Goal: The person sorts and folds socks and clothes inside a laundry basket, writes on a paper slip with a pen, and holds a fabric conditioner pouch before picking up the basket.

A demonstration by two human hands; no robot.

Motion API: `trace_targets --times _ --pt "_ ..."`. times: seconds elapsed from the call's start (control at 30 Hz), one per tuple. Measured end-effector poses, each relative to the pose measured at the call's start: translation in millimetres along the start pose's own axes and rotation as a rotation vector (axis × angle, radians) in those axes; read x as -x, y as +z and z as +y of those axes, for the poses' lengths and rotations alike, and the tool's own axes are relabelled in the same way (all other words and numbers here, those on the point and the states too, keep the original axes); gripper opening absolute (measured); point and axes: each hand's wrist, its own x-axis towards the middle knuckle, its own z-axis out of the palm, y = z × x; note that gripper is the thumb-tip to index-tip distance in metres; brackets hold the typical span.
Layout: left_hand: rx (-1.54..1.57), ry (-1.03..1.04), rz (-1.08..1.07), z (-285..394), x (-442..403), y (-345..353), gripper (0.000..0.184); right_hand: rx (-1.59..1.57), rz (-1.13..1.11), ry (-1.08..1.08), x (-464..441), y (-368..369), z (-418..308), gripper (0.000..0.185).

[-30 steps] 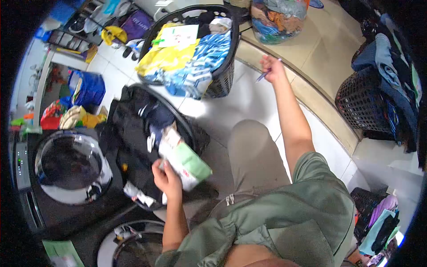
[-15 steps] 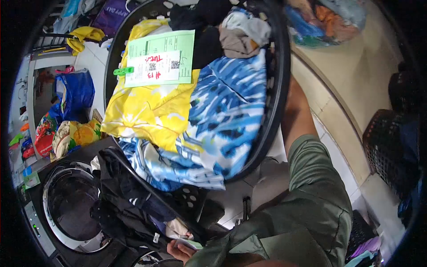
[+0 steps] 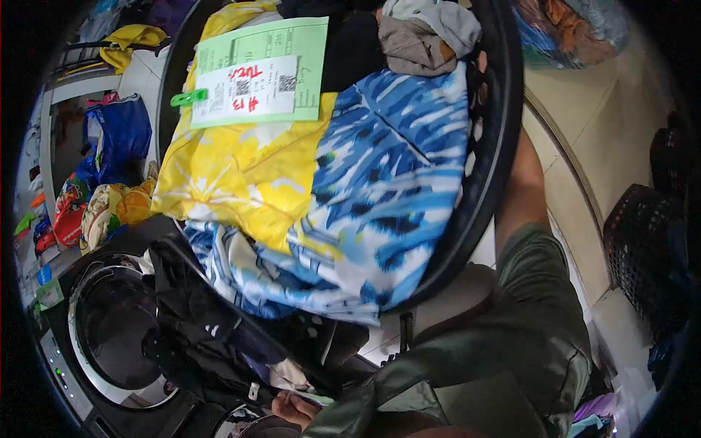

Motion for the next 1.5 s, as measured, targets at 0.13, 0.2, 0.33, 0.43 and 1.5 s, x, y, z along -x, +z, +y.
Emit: trace_targets --times 0.13,0.2,0.33,0.43,1.5 --pt "0.51 0.036 -0.19 -33 7 -6 0.038 -0.039 0.089 -0.012 81 -109 -82 0.027" --pt "0.689 -0.067 -0.175 3 -1 0 0.043 -0.092 0.086 -0.051 131 -161 -127 0.025" --pt "0.597 0.217 -0.151 9 -14 -6 0.056 0.07 -0.078 -0.205 222 -251 -204 0.025" --pt "0.554 0.384 -0.034 12 -18 -1 0.057 0.135 -0.157 -0.353 298 -289 -266 0.026" --pt "1.325 -0.111 -0.185 80 53 -4 0.038 0.495 -0.965 -0.976 627 -214 -251 0.049"
